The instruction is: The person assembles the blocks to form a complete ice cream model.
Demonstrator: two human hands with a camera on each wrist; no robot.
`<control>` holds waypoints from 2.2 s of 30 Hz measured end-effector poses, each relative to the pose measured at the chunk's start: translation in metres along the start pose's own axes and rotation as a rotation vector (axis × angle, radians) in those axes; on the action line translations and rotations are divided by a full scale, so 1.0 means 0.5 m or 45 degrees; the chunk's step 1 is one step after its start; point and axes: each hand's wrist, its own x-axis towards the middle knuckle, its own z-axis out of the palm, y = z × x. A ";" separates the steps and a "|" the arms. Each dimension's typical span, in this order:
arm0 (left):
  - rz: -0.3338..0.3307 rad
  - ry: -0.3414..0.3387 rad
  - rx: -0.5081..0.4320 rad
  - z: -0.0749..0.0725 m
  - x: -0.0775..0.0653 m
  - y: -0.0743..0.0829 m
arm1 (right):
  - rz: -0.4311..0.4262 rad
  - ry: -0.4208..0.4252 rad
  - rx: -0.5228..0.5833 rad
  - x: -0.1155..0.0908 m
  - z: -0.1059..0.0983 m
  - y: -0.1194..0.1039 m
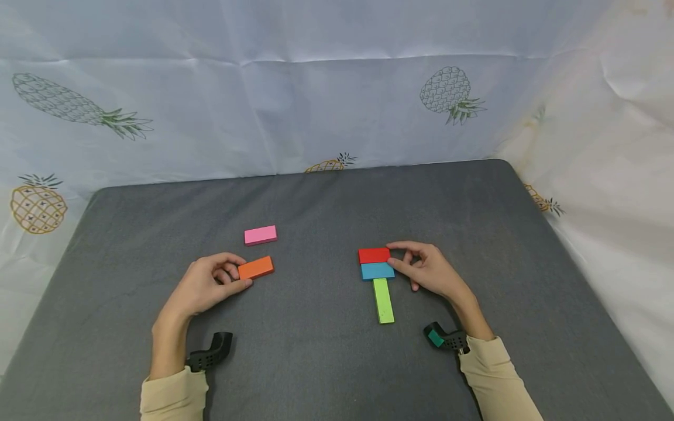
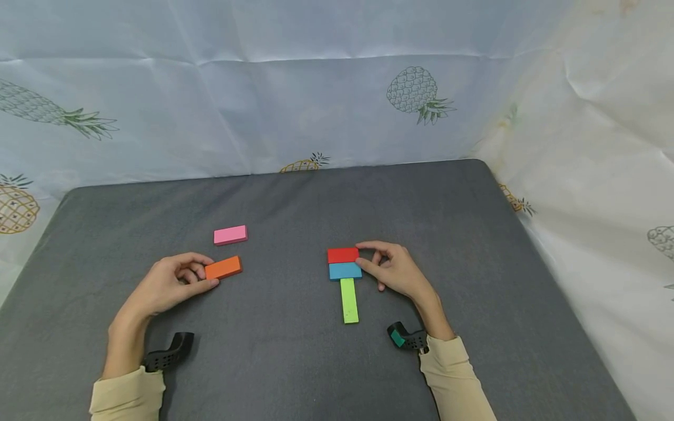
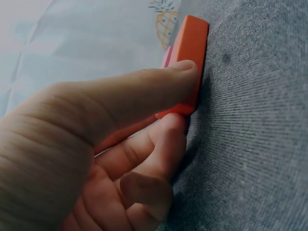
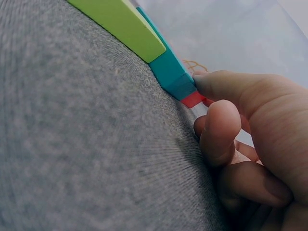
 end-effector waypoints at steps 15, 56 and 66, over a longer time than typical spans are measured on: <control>-0.004 0.074 -0.008 0.029 0.019 0.011 | 0.004 0.007 0.004 -0.002 -0.002 0.000; 0.177 0.014 -0.179 0.112 0.103 0.084 | 0.011 0.007 -0.010 0.003 0.000 0.003; 0.195 -0.002 -0.169 0.119 0.121 0.096 | 0.036 0.009 -0.002 0.001 -0.001 0.002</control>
